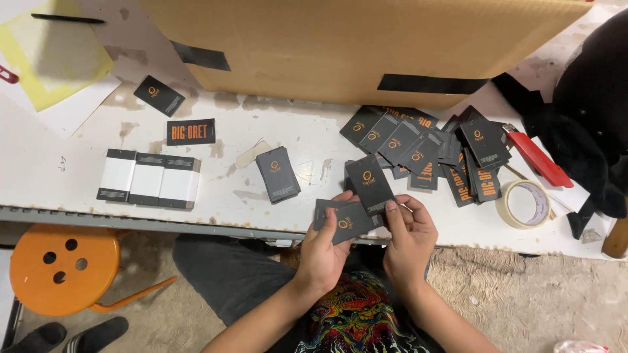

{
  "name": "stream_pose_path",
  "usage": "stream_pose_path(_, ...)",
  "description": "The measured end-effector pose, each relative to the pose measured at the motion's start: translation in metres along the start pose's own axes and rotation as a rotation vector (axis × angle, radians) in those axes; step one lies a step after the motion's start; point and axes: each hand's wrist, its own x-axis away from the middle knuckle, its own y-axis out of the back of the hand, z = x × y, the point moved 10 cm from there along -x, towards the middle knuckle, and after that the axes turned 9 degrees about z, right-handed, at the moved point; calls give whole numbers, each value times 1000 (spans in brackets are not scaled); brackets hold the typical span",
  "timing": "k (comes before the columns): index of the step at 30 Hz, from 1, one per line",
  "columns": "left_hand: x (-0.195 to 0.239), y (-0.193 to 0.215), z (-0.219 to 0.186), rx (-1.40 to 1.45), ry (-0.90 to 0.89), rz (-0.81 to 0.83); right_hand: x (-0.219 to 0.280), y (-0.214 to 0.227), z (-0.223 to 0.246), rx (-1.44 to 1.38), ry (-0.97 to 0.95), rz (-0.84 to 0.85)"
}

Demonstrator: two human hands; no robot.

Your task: Picking up small printed cards, stacking them neatly, and wrapping the stack with a black fabric strip before cutting it with a utility knife.

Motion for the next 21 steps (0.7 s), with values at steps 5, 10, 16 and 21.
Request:
stream_pose_path(5, 9, 0, -43, 56, -241, -19, 26, -5, 54, 414, 701, 95)
stream_pose_path(10, 6, 12, -29, 175, -140, 27, 87, -53, 88, 712, 1379, 356)
stream_pose_path(16, 10, -5, -15, 512, -65, 298, 103, -91, 98, 848, 1406, 547)
stream_pose_path(21, 19, -27, -30, 224, -183, 524, 109, -91, 101, 812, 1462, 522)
